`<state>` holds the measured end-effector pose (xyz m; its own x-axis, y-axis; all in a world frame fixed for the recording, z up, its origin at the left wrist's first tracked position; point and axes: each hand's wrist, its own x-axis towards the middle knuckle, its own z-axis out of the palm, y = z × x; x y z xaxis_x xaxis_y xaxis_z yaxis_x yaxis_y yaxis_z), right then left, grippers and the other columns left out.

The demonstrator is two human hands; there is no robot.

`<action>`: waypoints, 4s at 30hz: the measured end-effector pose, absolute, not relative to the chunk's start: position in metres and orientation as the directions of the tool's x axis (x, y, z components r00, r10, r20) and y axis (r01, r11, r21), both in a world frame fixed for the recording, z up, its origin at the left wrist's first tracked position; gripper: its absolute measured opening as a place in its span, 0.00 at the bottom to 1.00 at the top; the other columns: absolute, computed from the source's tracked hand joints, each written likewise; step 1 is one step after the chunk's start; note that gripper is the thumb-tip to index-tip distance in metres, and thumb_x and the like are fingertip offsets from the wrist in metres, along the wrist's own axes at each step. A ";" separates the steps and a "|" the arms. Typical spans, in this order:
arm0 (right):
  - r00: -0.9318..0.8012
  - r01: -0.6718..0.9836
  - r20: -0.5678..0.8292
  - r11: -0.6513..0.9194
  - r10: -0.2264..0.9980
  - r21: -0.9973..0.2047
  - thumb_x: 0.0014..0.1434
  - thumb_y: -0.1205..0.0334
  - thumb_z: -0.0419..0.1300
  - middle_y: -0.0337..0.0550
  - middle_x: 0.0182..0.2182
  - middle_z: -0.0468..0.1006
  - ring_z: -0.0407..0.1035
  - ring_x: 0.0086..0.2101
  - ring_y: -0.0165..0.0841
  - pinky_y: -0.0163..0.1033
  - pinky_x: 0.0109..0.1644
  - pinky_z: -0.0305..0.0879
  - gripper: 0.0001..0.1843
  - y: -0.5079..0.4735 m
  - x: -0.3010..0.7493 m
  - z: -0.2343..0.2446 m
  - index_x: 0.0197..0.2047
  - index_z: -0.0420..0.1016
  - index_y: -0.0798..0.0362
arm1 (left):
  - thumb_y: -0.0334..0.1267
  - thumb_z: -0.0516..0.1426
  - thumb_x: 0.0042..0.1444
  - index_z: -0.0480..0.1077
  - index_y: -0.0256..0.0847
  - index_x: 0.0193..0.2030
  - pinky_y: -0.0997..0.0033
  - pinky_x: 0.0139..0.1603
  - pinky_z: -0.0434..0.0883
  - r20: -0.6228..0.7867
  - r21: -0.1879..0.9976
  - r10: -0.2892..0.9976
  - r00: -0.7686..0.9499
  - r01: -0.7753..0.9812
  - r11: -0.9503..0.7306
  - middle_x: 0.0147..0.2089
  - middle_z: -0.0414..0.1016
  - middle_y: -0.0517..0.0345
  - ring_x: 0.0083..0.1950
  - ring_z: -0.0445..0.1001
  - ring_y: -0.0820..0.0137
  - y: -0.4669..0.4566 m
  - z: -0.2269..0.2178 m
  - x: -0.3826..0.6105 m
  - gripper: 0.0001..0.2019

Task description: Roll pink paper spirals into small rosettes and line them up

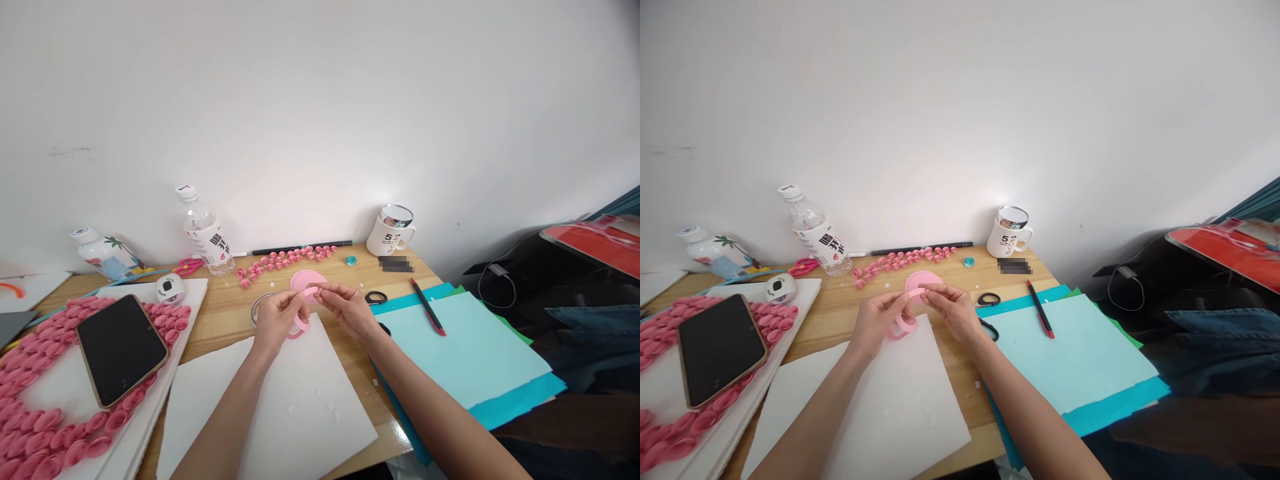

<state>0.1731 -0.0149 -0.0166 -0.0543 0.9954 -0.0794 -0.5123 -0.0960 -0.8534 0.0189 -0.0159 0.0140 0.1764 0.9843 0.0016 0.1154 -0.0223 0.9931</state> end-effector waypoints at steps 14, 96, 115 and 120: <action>0.029 -0.489 -0.097 -0.071 0.995 -0.869 0.36 0.62 0.70 0.37 0.24 0.76 0.68 0.26 0.26 0.34 0.34 0.67 0.10 -0.014 0.174 -0.017 0.24 0.75 0.53 | 0.44 0.53 0.51 0.67 0.36 0.19 0.76 0.26 0.65 0.052 0.992 0.975 0.218 0.104 -0.076 0.20 0.70 0.59 0.23 0.68 0.73 -0.018 0.015 0.020 0.16; -0.032 -0.487 -0.055 -0.064 0.998 -0.871 0.41 0.59 0.68 0.39 0.28 0.77 0.67 0.27 0.25 0.34 0.39 0.66 0.07 -0.014 0.174 -0.021 0.26 0.78 0.52 | 0.43 0.55 0.49 0.68 0.36 0.17 0.76 0.27 0.64 0.039 0.997 0.969 0.245 0.056 -0.054 0.18 0.69 0.60 0.22 0.66 0.75 -0.019 0.019 0.021 0.15; -0.045 -0.493 -0.050 -0.065 0.998 -0.868 0.39 0.61 0.69 0.34 0.23 0.74 0.64 0.23 0.21 0.30 0.32 0.64 0.07 -0.016 0.174 -0.018 0.25 0.77 0.52 | 0.40 0.55 0.51 0.68 0.36 0.17 0.76 0.26 0.64 0.019 0.999 0.965 0.260 0.029 -0.028 0.19 0.69 0.60 0.22 0.65 0.75 -0.020 0.019 0.022 0.15; -0.076 -0.484 -0.044 -0.075 0.996 -0.872 0.43 0.58 0.67 0.40 0.32 0.78 0.69 0.29 0.26 0.35 0.42 0.65 0.09 -0.016 0.174 -0.018 0.30 0.79 0.52 | 0.41 0.55 0.50 0.68 0.36 0.18 0.76 0.27 0.64 0.020 0.999 0.973 0.231 0.037 -0.029 0.19 0.69 0.60 0.22 0.65 0.75 -0.019 0.018 0.021 0.14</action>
<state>0.1738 -0.0161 -0.0176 -0.0755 0.9962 -0.0440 -0.4845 -0.0752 -0.8716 0.0211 -0.0189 0.0184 0.2306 0.9728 0.0197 0.0367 -0.0290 0.9989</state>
